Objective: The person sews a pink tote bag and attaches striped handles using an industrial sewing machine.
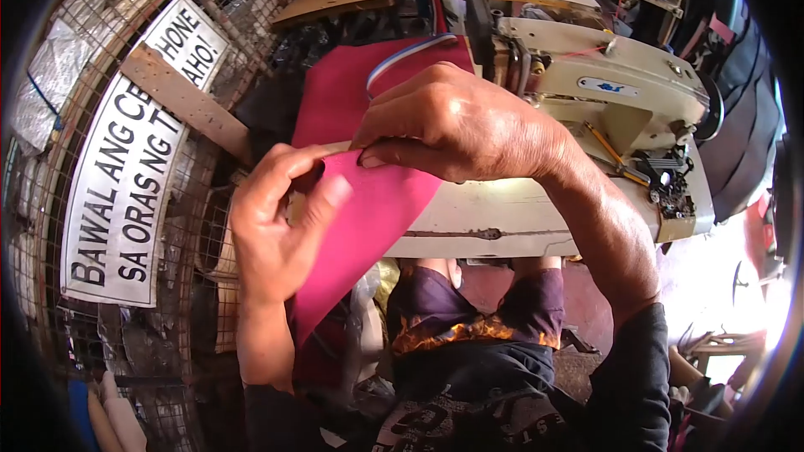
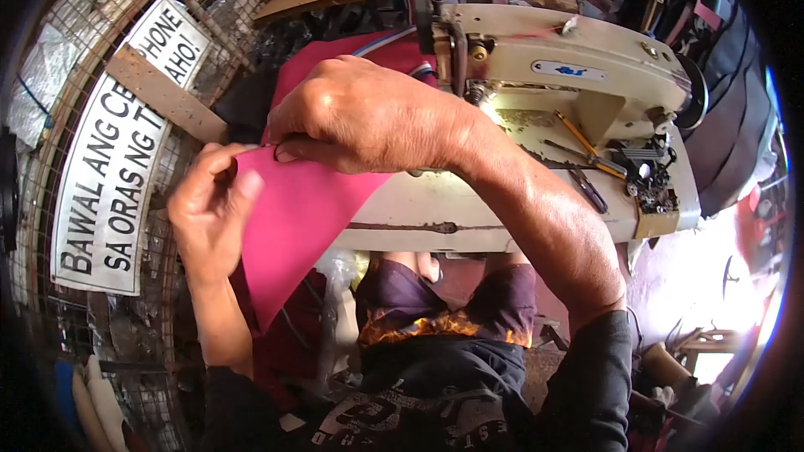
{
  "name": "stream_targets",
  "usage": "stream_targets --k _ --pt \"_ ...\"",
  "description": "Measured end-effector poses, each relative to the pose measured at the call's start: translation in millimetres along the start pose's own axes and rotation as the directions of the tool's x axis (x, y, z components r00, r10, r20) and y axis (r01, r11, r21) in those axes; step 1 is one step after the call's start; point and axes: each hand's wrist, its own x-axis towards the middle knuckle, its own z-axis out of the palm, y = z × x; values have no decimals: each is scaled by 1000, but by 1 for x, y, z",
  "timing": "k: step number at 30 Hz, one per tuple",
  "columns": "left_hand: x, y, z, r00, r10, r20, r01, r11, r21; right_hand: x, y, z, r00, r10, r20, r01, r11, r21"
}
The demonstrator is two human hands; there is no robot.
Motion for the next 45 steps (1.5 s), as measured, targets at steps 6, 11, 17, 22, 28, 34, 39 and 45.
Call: stream_targets --k 6,11,17,22,28,34,39,45 --pt "-58 -32 22 864 -427 266 371 898 234 -42 -29 -11 997 53 -59 -56 998 -38" --pt "-59 -26 -6 945 102 311 -263 801 538 -123 -106 52 996 79 32 -65 948 -313" --pt "-127 -55 28 506 -294 811 -314 813 491 -244 -124 145 965 240 106 -187 914 -361" --pt "-70 -29 66 777 12 629 -75 994 73 -256 -123 150 961 267 77 -229 918 -325" --pt "-16 -83 199 829 327 454 -465 853 235 -253 -127 142 961 261 96 -221 926 -306" --pt "-23 -125 207 844 308 440 -452 849 273 -245 -141 130 942 325 87 -297 924 -239" --pt "-17 -120 207 833 258 490 -426 864 269 -241 -152 126 892 451 42 -435 879 -194" --pt "-18 -116 210 819 227 527 -407 877 255 -249 -158 129 841 540 -39 -537 822 -187"
